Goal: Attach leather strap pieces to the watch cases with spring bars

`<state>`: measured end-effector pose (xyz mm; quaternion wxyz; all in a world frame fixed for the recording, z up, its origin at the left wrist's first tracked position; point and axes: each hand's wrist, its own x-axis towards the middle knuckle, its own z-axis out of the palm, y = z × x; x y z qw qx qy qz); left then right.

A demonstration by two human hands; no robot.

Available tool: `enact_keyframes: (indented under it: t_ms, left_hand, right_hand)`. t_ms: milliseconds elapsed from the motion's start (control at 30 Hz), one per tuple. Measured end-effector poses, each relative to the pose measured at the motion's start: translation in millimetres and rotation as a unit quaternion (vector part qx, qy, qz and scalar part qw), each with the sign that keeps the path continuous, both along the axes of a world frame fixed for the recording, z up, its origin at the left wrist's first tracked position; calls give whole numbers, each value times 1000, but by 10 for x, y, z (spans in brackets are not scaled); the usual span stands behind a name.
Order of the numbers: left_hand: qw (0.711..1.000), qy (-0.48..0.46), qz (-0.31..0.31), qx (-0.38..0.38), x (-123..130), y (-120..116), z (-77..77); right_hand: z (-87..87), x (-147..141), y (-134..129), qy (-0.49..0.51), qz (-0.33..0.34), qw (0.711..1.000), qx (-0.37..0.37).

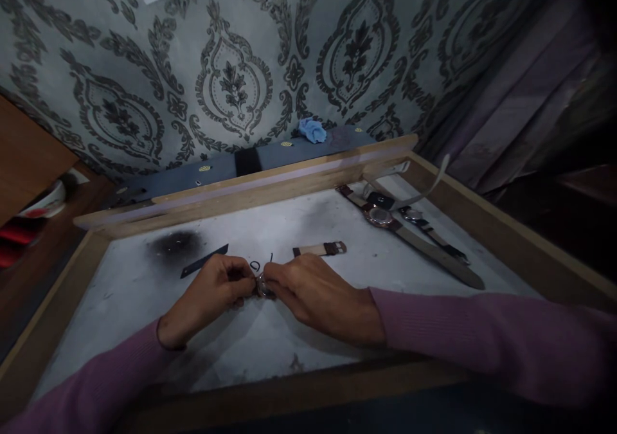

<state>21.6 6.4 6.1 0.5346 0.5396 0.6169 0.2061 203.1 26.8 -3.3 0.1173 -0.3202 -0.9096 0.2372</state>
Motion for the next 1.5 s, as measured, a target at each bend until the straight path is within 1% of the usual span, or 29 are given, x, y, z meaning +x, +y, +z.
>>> enact_keyframes:
  t_ms: [100, 233, 533, 633, 767, 1067, 1233, 1367, 1500]
  left_hand:
    - [1000, 5, 2, -10, -6, 9, 4]
    - [1000, 11, 5, -11, -10, 11, 11]
    - [1000, 8, 5, -12, -15, 5, 11]
    - [1000, 6, 4, -9, -18, 5, -3]
    - [1000, 7, 4, -11, -20, 12, -13]
    - [1000, 4, 7, -11, 3, 5, 23]
    - [1000, 0, 4, -6, 0, 11, 14]
    - [1000, 8, 9, -11, 8, 7, 35]
    - [1000, 11, 11, -12, 14, 1, 41]
  right_hand:
    - [8, 12, 4, -5, -1, 1000, -1]
    - [17, 18, 6, -5, -8, 1000, -23]
    - [4, 18, 10, 36, -14, 997, -70]
    - [-8, 13, 14, 39, -22, 997, -69]
    - [11, 4, 14, 40, -14, 997, -66]
    - [31, -1, 14, 40, -10, 998, -47]
    - [39, -1, 9, 37, -17, 998, -58]
    - [32, 1, 11, 39, -20, 997, -64]
    - [31, -4, 14, 38, -12, 998, -52]
